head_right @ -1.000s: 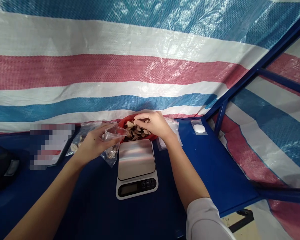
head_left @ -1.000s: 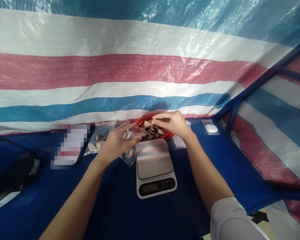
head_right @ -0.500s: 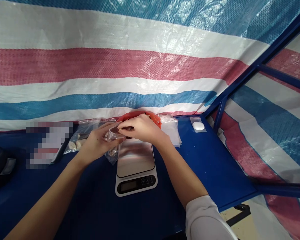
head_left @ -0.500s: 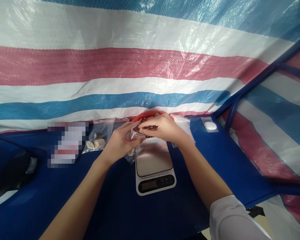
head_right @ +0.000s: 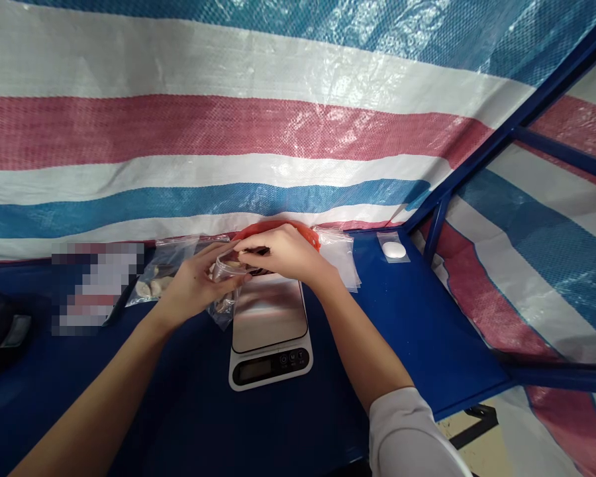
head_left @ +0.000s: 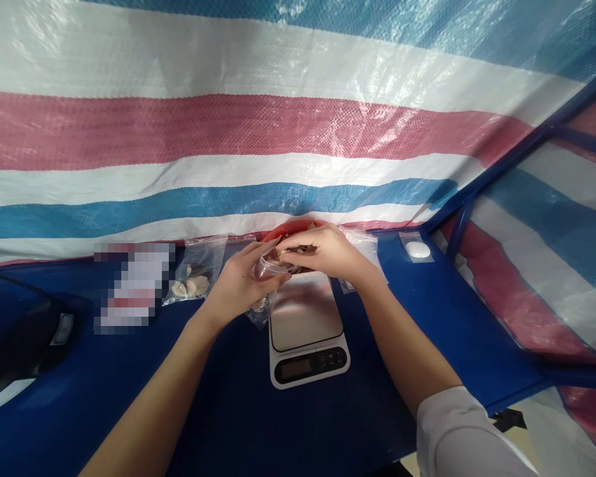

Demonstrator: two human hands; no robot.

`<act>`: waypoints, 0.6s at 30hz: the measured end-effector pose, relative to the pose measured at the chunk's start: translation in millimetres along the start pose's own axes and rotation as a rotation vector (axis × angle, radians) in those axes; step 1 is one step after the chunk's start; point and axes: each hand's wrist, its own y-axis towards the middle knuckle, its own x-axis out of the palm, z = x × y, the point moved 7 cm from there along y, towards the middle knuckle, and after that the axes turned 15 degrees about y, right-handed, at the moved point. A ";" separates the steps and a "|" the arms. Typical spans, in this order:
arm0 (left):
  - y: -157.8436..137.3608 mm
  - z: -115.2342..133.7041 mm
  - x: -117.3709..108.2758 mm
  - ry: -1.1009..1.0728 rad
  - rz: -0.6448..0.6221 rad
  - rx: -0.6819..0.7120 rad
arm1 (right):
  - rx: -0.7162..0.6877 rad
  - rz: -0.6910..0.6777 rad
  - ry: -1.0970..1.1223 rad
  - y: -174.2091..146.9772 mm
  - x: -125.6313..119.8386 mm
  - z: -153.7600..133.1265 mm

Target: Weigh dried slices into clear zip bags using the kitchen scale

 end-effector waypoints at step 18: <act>1.3 3.7 0.5 -0.011 0.013 0.043 | 0.046 -0.051 -0.094 4.1 15.5 8.5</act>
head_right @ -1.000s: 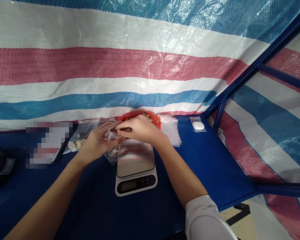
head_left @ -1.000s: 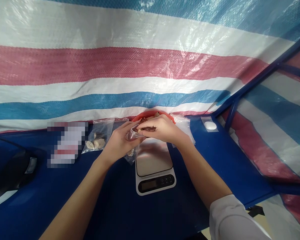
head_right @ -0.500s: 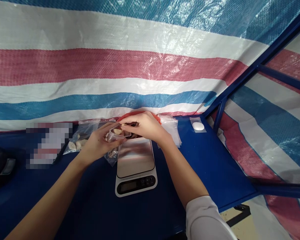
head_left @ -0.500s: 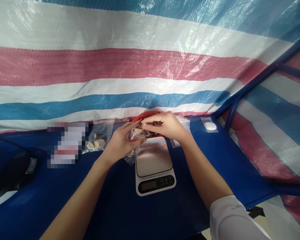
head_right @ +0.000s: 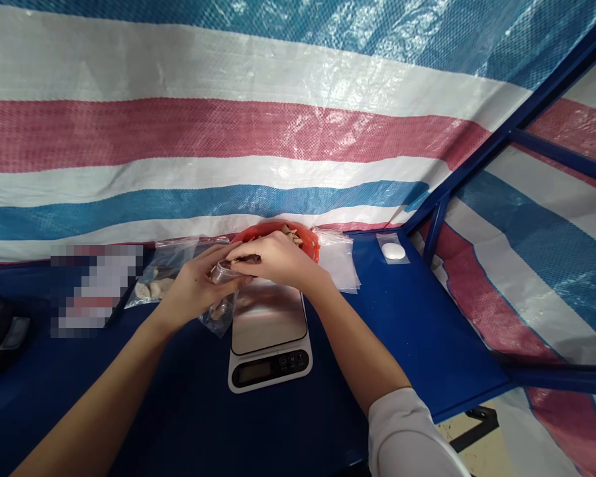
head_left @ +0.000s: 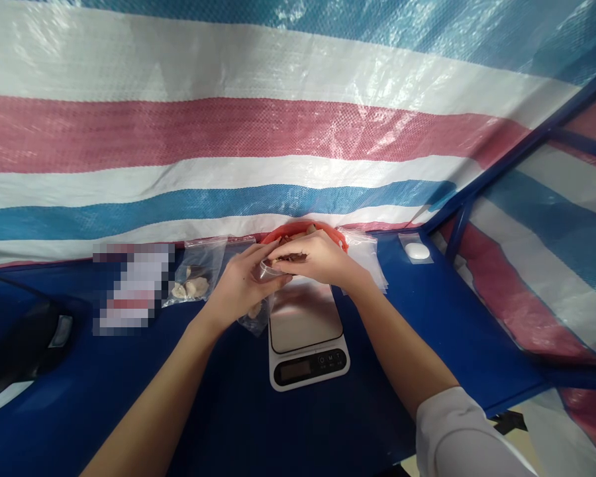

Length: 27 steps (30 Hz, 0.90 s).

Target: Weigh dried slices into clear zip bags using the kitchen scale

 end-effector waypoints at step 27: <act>-4.9 -13.4 4.9 0.031 -0.060 -0.077 | -0.059 0.113 0.179 -9.7 -33.4 -5.8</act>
